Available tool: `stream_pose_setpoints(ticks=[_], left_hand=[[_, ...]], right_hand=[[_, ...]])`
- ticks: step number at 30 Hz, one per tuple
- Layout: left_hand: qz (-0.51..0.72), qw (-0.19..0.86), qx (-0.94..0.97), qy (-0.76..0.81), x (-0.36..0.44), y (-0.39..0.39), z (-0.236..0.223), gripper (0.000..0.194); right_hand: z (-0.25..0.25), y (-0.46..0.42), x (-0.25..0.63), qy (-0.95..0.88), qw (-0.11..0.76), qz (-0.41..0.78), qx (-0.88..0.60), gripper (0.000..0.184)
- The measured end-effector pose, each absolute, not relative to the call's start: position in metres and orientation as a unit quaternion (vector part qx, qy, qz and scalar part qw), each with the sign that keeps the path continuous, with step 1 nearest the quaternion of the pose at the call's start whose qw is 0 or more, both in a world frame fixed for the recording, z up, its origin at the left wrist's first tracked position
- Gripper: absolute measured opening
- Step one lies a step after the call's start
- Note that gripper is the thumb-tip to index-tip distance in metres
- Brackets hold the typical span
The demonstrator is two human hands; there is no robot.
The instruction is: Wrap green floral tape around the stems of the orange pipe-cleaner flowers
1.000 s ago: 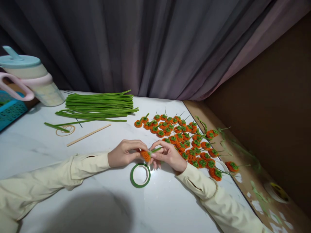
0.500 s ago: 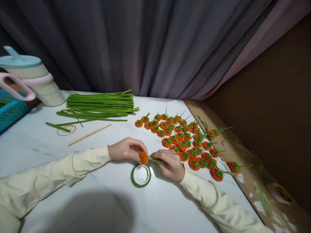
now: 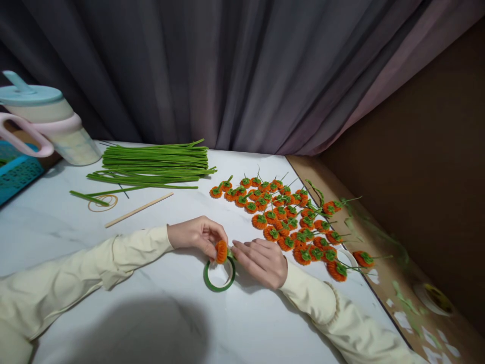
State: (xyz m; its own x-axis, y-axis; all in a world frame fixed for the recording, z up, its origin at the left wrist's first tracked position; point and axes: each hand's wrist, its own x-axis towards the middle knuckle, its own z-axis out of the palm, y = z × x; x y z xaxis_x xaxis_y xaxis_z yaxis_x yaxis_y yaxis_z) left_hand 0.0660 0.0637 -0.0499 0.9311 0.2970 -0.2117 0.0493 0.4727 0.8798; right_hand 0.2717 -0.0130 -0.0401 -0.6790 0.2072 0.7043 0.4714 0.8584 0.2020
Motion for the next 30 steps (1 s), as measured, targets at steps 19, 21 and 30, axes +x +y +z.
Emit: stream_pose_setpoints(ticks=[19,21,30], left_hand=[[0.006,0.913,0.359,0.194,0.067,0.062,-0.058,0.03],[0.003,0.917,0.351,0.191,0.067,0.062,-0.057,0.029],[0.022,0.922,0.357,0.148,0.067,0.064,-0.055,0.03]], right_hand=[[-0.062,-0.021,0.28,-0.897,0.319,-0.243,-0.187,0.023],[-0.065,-0.022,0.281,-0.901,0.324,-0.216,-0.189,0.025],[-0.055,-0.017,0.268,-0.865,0.433,-0.053,-0.247,0.018]])
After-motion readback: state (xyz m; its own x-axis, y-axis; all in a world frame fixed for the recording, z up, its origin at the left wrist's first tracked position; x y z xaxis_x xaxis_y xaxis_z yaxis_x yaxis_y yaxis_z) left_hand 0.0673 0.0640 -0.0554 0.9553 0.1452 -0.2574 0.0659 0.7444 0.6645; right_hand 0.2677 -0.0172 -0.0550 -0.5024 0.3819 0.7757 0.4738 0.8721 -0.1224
